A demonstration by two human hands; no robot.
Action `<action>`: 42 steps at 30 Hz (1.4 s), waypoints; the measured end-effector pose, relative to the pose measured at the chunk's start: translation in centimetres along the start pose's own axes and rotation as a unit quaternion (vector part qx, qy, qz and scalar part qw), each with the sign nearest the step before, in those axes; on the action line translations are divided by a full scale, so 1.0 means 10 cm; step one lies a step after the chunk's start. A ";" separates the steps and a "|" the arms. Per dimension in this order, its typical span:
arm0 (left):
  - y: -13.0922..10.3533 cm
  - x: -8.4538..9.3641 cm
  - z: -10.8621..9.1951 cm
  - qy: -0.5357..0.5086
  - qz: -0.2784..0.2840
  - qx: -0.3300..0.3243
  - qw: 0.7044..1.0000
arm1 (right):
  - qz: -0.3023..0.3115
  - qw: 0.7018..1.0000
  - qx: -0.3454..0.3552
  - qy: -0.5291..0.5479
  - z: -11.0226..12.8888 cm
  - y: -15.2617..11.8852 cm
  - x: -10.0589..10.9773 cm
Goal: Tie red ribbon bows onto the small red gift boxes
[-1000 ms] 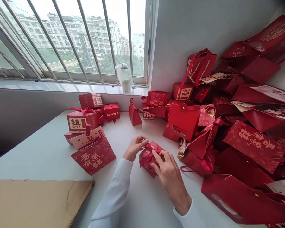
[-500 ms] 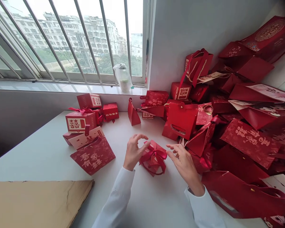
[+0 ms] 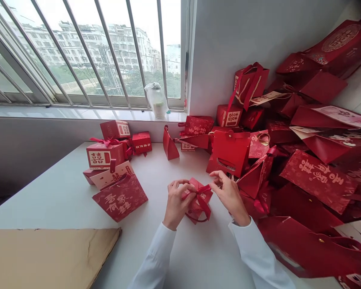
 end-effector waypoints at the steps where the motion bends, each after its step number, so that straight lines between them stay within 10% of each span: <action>1: 0.00 0.00 0.00 -0.003 0.002 0.002 1.000 | -0.002 1.000 0.008 -0.004 0.01 0.05 0.00; 11: -0.20 0.16 0.15 -0.043 -0.080 0.061 0.994 | 0.130 0.989 -0.003 0.064 -0.24 0.10 -0.19; 42: -0.40 0.09 0.22 -0.151 0.023 0.100 0.983 | 0.188 0.980 0.030 -0.054 0.10 0.02 -0.18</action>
Point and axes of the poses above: each hand's wrist, its own y-axis towards the middle knuckle, its own x-axis out of the back of the hand, z = x × y, the point moved 9 cm from there along y, towards the middle knuckle, and after that the axes turned 11 degrees about z, right-handed, at the moved point
